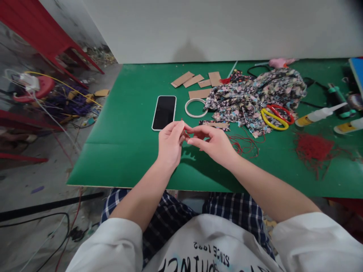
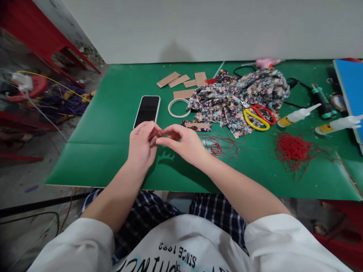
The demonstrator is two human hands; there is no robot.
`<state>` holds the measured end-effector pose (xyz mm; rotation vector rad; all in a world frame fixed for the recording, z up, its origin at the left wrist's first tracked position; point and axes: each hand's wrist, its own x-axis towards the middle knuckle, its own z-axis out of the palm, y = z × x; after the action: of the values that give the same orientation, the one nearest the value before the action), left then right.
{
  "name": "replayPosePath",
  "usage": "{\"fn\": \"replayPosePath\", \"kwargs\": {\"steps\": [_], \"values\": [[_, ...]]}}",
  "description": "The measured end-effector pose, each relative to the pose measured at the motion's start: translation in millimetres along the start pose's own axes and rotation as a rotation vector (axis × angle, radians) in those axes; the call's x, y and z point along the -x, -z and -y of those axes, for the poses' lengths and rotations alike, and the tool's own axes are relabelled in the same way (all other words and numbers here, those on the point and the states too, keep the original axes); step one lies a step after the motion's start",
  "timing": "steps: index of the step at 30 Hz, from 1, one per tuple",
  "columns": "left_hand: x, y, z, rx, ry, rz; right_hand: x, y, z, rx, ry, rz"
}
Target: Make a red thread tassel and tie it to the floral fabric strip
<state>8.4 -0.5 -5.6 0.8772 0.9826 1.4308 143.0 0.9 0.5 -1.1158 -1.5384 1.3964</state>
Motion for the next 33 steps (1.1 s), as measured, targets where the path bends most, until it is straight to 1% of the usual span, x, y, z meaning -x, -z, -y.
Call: {"fn": "replayPosePath", "kwargs": {"steps": [4,7,9,11,15,21,30,33], "values": [[0.8,-2.3,3.8,0.025,0.004,-0.044,4.8,-9.4,-2.0,0.23,0.179,-0.128],[2.2,-5.1,6.1,0.037,0.037,-0.054,6.8,-13.9,-3.6,0.295,0.276,-0.204],[2.8,-6.5,6.3,0.037,0.05,-0.056,7.6,-15.2,-3.9,0.309,0.309,-0.223],[3.0,-7.1,5.8,0.034,0.07,-0.061,8.1,-15.4,-3.6,0.323,0.322,-0.218],[3.4,-6.4,4.7,0.033,0.116,-0.082,9.2,-14.6,-2.3,0.353,0.368,-0.164],[4.3,-4.7,4.9,0.068,0.182,-0.073,10.8,-13.4,-1.4,0.361,0.434,-0.091],[5.1,-3.0,2.0,0.051,0.246,-0.041,12.6,-11.2,0.2,0.356,0.437,-0.029],[5.3,-3.6,-1.6,0.078,0.271,-0.019,12.7,-10.8,1.0,0.307,0.406,-0.03]]}}
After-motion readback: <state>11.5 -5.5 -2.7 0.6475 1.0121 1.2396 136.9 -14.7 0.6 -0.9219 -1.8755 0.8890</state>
